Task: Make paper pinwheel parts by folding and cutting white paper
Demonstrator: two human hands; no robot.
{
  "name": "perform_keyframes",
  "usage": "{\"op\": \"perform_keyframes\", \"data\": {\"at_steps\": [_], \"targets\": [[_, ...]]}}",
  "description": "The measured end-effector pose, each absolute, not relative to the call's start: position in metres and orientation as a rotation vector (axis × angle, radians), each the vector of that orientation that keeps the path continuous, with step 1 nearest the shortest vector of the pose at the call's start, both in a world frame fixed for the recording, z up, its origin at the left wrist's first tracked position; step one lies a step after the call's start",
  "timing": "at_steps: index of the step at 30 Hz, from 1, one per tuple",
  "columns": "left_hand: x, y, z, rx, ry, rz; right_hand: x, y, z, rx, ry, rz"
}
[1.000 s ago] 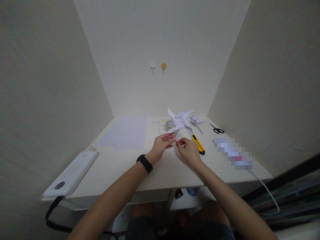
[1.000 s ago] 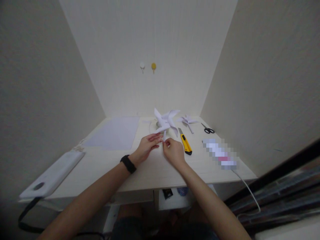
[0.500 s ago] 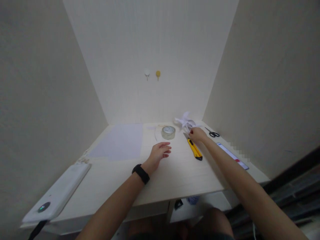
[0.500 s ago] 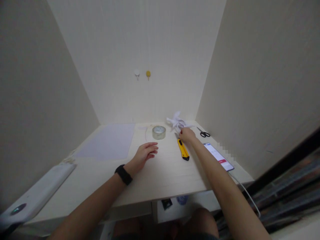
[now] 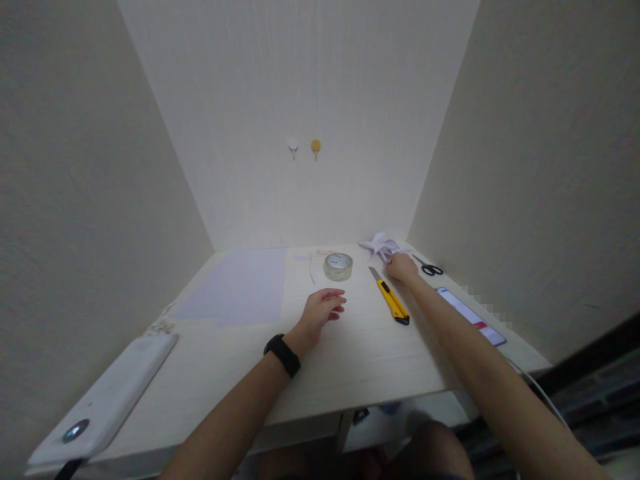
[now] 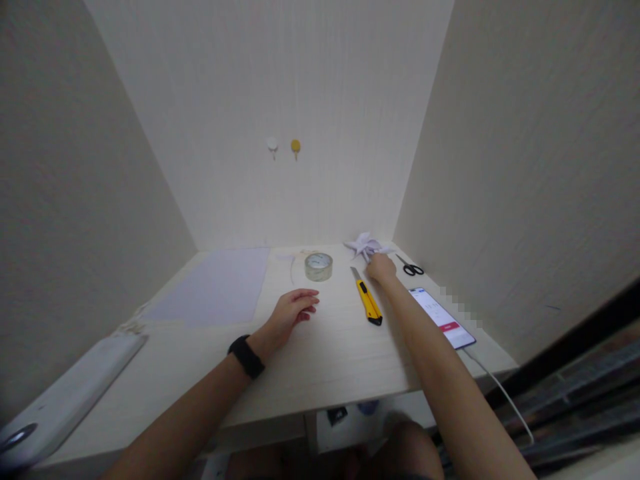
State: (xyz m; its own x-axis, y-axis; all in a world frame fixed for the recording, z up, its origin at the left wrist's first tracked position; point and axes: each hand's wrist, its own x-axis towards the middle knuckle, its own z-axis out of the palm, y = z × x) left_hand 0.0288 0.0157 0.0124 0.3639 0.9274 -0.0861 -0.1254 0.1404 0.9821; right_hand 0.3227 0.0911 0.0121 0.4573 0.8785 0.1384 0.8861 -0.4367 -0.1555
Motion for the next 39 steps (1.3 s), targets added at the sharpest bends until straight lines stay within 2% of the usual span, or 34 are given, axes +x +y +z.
{"op": "perform_keyframes", "data": {"at_steps": [15,18,22,25,29,39], "targets": [[0.033,0.015,0.007,1.255,0.879,0.898,0.277,0.031,0.024,-2.416,-1.513,-0.296],[0.032,0.014,0.007,1.579,1.021,0.838,0.261,-0.003,0.017,-2.274,-1.640,-0.321],[0.022,0.007,0.008,2.429,1.339,0.740,0.245,-0.038,-0.001,-1.933,-1.867,-0.498],[0.015,0.003,0.010,2.699,1.509,0.602,0.239,-0.047,-0.010,-1.780,-2.002,-0.530],[0.015,0.008,0.008,2.747,1.649,0.503,0.237,-0.045,-0.015,-1.748,-2.067,-0.484],[0.030,0.068,0.009,2.657,1.662,0.414,0.242,-0.043,-0.012,-1.846,-2.038,-0.459]]}}
